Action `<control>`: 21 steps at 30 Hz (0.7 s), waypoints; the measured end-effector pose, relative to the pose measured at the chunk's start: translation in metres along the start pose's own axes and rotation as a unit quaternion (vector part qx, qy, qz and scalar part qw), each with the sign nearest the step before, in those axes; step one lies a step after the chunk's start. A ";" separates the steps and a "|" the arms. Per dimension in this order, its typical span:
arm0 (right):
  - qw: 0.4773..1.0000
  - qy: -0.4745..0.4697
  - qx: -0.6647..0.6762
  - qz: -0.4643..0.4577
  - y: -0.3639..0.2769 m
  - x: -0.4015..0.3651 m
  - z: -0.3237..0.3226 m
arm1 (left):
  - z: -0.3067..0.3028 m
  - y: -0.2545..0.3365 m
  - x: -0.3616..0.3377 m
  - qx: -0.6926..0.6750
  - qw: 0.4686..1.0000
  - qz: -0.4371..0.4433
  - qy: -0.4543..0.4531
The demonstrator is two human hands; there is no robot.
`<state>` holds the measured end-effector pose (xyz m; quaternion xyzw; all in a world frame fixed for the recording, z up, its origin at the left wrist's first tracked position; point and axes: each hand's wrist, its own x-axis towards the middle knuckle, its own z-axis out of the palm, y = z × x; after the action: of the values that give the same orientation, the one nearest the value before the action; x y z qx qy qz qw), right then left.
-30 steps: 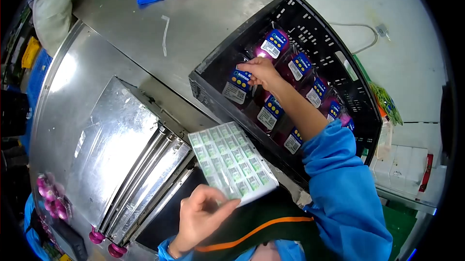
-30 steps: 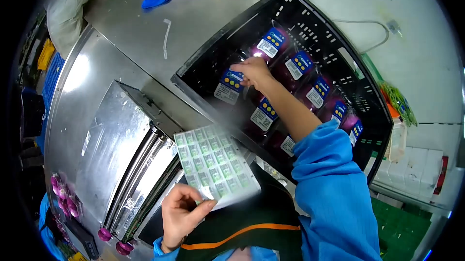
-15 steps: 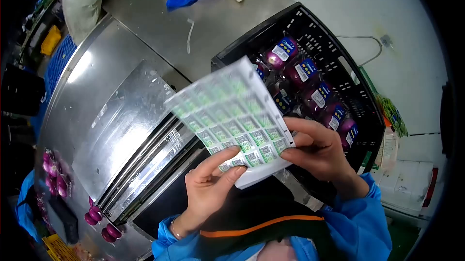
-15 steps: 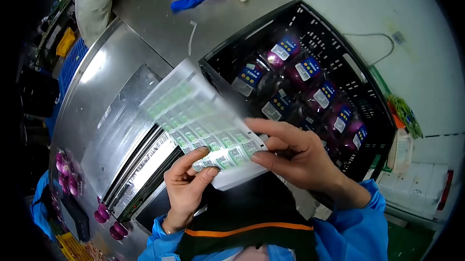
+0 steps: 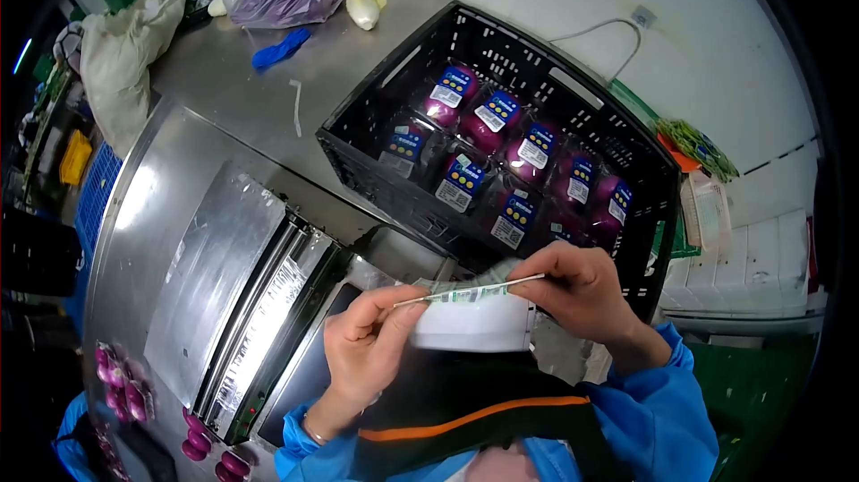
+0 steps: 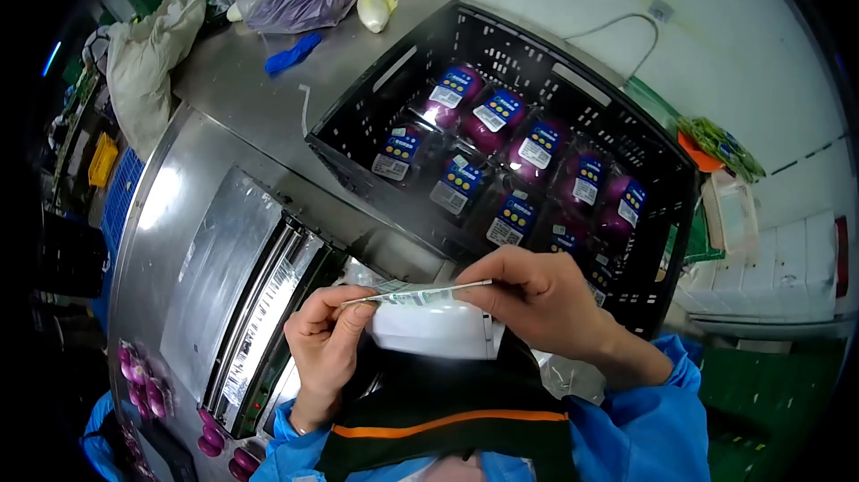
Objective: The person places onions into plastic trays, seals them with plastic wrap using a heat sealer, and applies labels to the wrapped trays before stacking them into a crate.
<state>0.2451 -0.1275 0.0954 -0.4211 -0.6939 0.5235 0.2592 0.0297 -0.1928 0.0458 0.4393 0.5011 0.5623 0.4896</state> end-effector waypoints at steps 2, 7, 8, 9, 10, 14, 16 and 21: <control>0.995 -0.026 -0.045 0.091 -0.012 -0.010 -0.005 | 0.010 0.000 -0.001 0.026 0.999 0.021 0.026; 0.966 0.052 -0.219 -0.128 0.007 -0.008 -0.025 | 0.018 -0.007 -0.003 0.098 0.995 0.015 -0.029; 0.950 0.110 -0.208 -0.204 0.002 -0.002 -0.020 | 0.020 -0.008 -0.004 0.102 0.994 0.008 -0.043; 0.951 0.049 -0.231 -0.201 -0.001 0.000 -0.021 | 0.022 -0.009 -0.003 0.108 0.992 0.001 -0.059; 0.947 -0.011 -0.252 -0.198 -0.004 0.001 -0.023 | 0.024 -0.009 -0.002 0.114 0.991 -0.004 -0.074; 0.939 -0.105 -0.283 -0.163 -0.006 -0.003 -0.031 | 0.033 -0.003 0.001 0.174 0.981 0.015 -0.085; 0.947 -0.073 -0.272 -0.154 0.005 -0.011 -0.027 | 0.036 -0.003 0.003 0.162 0.983 -0.024 -0.088; 0.931 0.040 -0.227 -0.282 0.028 -0.030 -0.023 | 0.027 -0.021 0.017 0.049 0.987 -0.139 -0.061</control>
<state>0.2877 -0.1392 0.0785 -0.2759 -0.8735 0.2404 0.3212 0.0565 -0.1720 0.0278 0.4224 0.5536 0.4357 0.5703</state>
